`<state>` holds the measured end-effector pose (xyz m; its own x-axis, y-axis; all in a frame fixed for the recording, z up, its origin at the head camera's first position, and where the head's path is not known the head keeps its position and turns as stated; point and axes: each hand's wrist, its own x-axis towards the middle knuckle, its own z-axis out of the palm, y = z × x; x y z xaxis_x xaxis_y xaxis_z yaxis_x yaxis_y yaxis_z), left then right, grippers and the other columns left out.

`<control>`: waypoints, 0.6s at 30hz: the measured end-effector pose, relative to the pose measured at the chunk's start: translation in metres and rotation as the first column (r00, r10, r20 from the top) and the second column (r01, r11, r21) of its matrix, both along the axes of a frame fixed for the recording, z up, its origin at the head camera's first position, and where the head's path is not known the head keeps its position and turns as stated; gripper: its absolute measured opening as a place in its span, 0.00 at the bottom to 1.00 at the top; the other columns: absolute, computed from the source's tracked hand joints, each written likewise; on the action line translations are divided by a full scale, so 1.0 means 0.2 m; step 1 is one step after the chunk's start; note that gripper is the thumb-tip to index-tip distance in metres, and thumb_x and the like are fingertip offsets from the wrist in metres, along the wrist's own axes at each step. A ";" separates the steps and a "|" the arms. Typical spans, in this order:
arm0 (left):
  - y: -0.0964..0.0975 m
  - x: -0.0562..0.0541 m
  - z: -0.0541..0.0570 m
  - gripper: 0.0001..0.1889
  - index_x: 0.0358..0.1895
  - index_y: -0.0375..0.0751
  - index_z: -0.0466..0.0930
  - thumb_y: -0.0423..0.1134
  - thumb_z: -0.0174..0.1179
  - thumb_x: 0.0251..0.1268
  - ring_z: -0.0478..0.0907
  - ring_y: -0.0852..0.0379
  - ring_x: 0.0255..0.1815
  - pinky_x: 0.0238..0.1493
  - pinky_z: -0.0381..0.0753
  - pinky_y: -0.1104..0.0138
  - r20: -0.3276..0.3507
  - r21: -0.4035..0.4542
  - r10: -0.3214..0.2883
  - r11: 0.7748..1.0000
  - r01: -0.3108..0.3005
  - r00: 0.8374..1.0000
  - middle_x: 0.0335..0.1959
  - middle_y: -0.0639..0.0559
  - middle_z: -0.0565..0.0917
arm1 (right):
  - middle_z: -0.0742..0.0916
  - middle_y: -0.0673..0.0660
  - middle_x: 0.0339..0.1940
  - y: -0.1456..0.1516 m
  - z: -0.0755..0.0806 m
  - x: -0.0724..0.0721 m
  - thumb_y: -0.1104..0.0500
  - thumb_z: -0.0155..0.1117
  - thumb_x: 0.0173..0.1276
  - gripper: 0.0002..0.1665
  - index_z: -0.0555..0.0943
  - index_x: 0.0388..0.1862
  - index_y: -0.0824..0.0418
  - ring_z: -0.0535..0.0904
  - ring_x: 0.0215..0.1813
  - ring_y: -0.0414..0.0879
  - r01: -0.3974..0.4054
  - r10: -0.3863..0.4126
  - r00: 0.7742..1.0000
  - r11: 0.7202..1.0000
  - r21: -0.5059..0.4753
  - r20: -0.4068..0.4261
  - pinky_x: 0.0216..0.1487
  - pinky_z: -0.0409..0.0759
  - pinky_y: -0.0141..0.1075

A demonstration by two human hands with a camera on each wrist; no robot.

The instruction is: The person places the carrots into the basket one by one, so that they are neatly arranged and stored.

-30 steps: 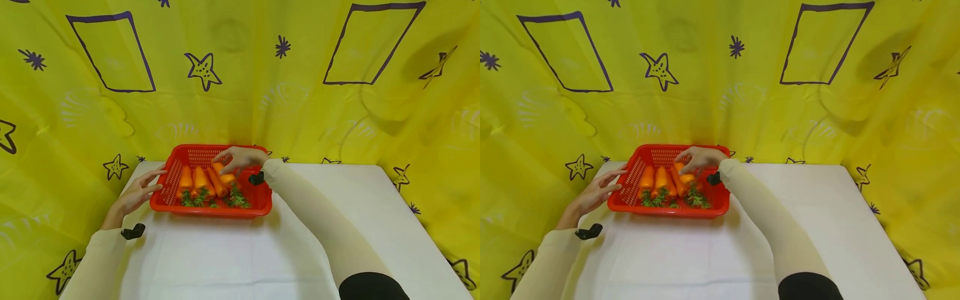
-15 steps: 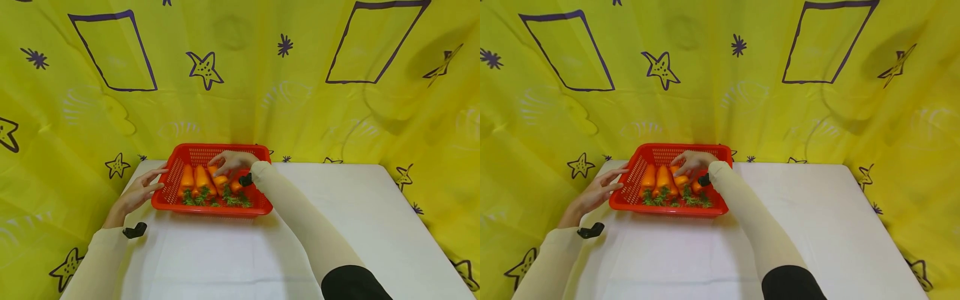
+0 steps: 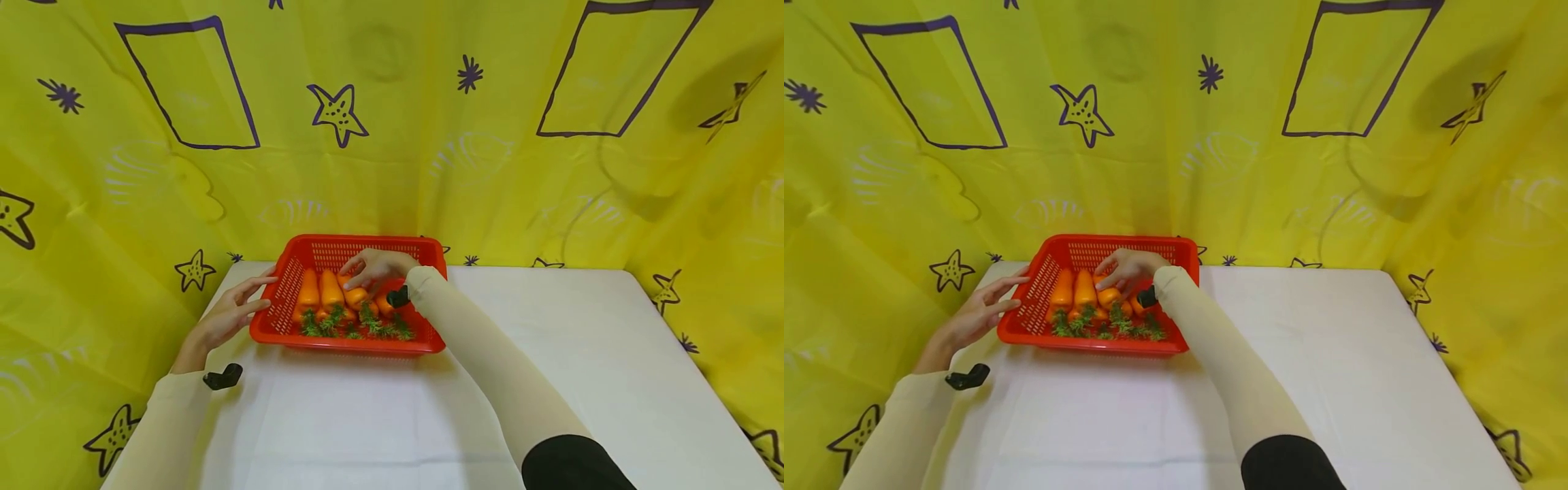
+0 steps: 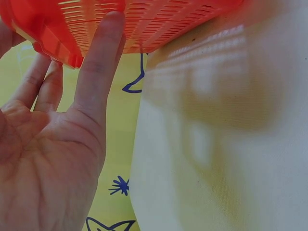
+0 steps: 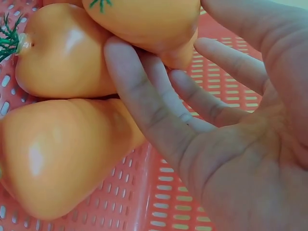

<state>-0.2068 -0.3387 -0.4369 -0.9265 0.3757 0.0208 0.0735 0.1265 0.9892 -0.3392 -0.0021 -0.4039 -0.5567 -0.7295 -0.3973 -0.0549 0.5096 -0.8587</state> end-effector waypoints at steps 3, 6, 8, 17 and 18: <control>0.00 0.00 0.00 0.27 0.77 0.34 0.62 0.30 0.53 0.79 0.35 0.34 0.83 0.58 0.80 0.67 0.006 0.002 0.003 1.000 -0.003 1.000 0.86 0.51 0.43 | 0.80 0.61 0.67 0.00 0.00 0.00 0.56 0.73 0.69 0.35 0.75 0.73 0.60 0.86 0.46 0.50 -0.006 0.006 1.000 1.000 -0.005 0.009 0.47 0.87 0.47; 0.00 0.00 -0.01 0.27 0.77 0.33 0.62 0.30 0.53 0.79 0.35 0.35 0.83 0.58 0.80 0.67 0.011 0.006 0.002 1.000 -0.002 1.000 0.86 0.51 0.43 | 0.80 0.60 0.66 0.00 0.00 0.00 0.57 0.72 0.70 0.35 0.74 0.74 0.61 0.86 0.43 0.49 -0.018 0.018 1.000 1.000 -0.001 -0.002 0.47 0.87 0.46; 0.00 0.00 -0.01 0.27 0.77 0.33 0.62 0.30 0.53 0.79 0.35 0.35 0.83 0.58 0.80 0.67 0.013 0.009 -0.001 1.000 0.001 1.000 0.86 0.51 0.43 | 0.80 0.60 0.67 0.00 -0.01 0.00 0.56 0.72 0.70 0.35 0.74 0.74 0.61 0.86 0.43 0.50 -0.022 0.022 1.000 1.000 0.003 -0.007 0.47 0.87 0.45; 0.00 0.01 0.00 0.27 0.76 0.33 0.62 0.31 0.54 0.79 0.40 0.36 0.83 0.57 0.80 0.67 0.006 -0.018 0.003 1.000 -0.003 1.000 0.86 0.50 0.43 | 0.80 0.60 0.66 0.00 0.00 0.00 0.53 0.73 0.69 0.39 0.71 0.76 0.59 0.85 0.45 0.52 -0.037 0.037 0.999 0.999 0.011 -0.015 0.48 0.87 0.45; 0.00 0.01 0.01 0.26 0.76 0.33 0.62 0.31 0.54 0.79 0.44 0.38 0.82 0.57 0.81 0.66 0.003 -0.033 0.003 0.999 -0.003 1.000 0.86 0.49 0.43 | 0.80 0.60 0.67 0.00 0.00 0.00 0.53 0.73 0.69 0.40 0.70 0.77 0.58 0.85 0.44 0.52 -0.038 0.038 0.999 0.999 0.015 -0.010 0.49 0.87 0.45</control>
